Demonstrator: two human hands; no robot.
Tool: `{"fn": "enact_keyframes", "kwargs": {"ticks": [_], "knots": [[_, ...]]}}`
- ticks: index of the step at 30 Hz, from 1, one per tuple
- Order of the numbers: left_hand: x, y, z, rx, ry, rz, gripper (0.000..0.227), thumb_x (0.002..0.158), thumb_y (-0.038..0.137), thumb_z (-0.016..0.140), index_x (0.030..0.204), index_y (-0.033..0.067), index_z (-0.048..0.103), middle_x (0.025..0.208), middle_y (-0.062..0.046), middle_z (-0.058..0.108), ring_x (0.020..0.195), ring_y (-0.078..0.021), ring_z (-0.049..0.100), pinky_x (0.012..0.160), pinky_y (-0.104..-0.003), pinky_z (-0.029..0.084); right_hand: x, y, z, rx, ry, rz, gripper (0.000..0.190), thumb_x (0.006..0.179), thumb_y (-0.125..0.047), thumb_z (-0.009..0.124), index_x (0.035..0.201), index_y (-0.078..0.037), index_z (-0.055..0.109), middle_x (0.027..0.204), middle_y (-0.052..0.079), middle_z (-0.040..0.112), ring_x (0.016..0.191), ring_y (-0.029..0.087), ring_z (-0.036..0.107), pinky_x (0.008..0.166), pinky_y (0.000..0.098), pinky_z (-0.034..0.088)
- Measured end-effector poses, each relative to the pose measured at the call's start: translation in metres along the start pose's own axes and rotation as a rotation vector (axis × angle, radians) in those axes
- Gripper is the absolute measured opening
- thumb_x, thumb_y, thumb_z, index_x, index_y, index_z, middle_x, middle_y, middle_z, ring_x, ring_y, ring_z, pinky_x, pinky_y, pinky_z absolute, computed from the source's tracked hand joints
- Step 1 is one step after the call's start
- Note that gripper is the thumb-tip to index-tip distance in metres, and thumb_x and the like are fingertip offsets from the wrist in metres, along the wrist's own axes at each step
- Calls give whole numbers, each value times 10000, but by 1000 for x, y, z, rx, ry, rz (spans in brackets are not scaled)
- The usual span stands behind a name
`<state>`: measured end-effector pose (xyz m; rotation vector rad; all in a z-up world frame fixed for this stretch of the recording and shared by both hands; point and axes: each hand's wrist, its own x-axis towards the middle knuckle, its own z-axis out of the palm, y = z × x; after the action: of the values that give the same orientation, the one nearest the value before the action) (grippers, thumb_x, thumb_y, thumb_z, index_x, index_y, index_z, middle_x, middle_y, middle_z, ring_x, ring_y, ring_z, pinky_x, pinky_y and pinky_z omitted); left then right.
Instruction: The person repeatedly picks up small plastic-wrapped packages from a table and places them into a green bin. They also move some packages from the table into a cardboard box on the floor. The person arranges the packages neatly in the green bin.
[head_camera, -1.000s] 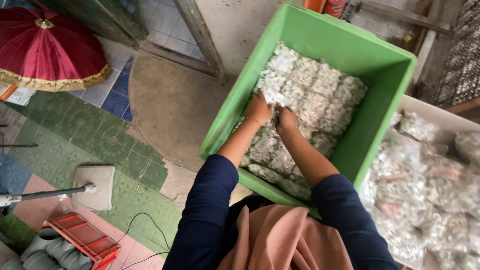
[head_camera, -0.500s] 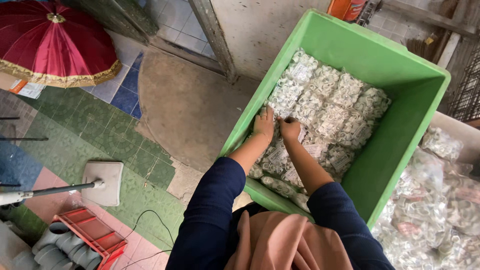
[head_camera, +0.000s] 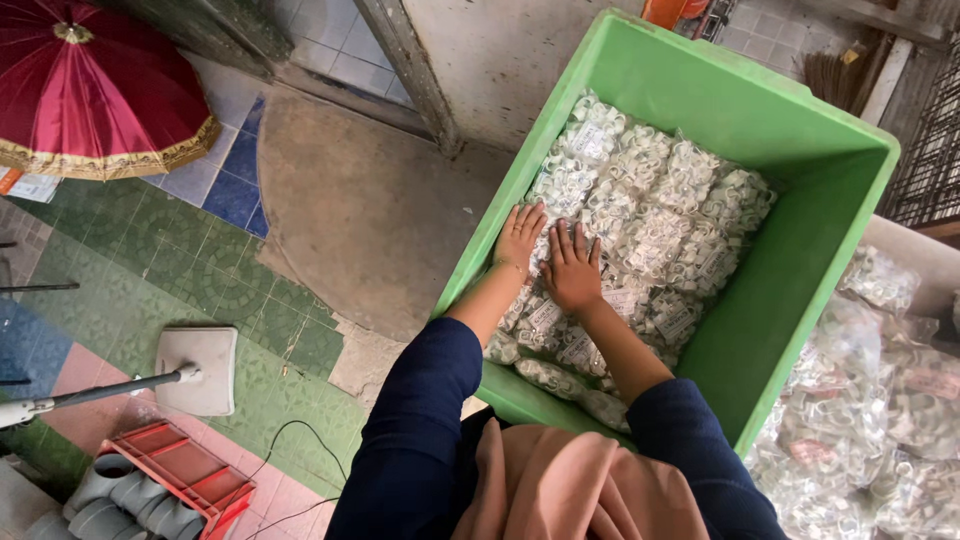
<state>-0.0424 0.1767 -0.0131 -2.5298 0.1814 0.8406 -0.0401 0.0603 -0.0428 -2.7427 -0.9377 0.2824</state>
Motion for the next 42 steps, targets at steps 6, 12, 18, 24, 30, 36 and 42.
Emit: {"fn": "enact_keyframes", "kwargs": {"ticks": [6, 12, 18, 24, 30, 36, 42], "knots": [[19, 0, 4, 7, -60, 25, 1208, 777, 802, 468, 1512, 66, -146, 1563, -160, -246, 1405, -412, -294, 1136, -599, -243, 4, 1, 10, -50, -71, 28, 669, 1007, -472, 254, 1560, -137, 83, 1637, 56, -26, 1497, 297, -37, 1172, 583, -32], [17, 4, 3, -9, -79, 5, 923, 975, 445, 494, 1522, 67, -145, 1559, -164, -259, 1418, -400, -263, 1145, -576, -208, 9, 4, 13, -107, -174, 32, 699, 998, -515, 218, 1557, -136, 38, 1631, 60, -61, 1496, 272, -33, 1173, 587, -32], [10, -1, -7, -32, -76, 20, 919, 968, 347, 531, 1523, 68, -146, 1552, -171, -275, 1426, -394, -246, 1154, -546, -209, 11, 2, 5, -115, -208, 43, 701, 995, -515, 201, 1555, -139, 12, 1629, 56, -75, 1496, 256, -45, 1167, 617, -44], [-1, 1, -15, -44, -65, -49, 712, 1035, 237, 393, 1549, 101, -80, 1602, -114, -173, 1475, -323, -145, 1168, -536, -161, 6, 0, -21, -119, -251, 30, 773, 960, -542, 342, 1563, -168, 34, 1635, 23, -35, 1495, 225, 64, 1165, 626, -16], [-8, 18, -42, -105, 1, -55, 780, 991, 475, 370, 1541, 114, -49, 1614, -113, -53, 1485, -317, -64, 1151, -639, -116, -8, 15, -57, -120, -234, 85, 737, 965, -517, 362, 1562, -235, 36, 1628, 2, -8, 1493, 229, 49, 1156, 659, -32], [-12, 36, -102, -169, 398, 92, 715, 987, 368, 407, 1548, 111, 46, 1630, -66, 23, 1500, -255, 23, 1178, -616, -40, -45, 67, -108, -83, 34, 131, 734, 928, -409, 525, 1557, -265, 174, 1597, 123, 198, 1478, 317, 188, 1151, 646, 112], [-6, 117, -185, -337, 754, 278, 922, 807, 313, 725, 1506, -20, 225, 1591, -172, 181, 1481, -312, 147, 1186, -610, 54, -111, 151, -142, 34, 404, 229, 771, 892, -272, 650, 1546, -166, 255, 1535, 208, 308, 1426, 400, 278, 1105, 672, 204]]}}
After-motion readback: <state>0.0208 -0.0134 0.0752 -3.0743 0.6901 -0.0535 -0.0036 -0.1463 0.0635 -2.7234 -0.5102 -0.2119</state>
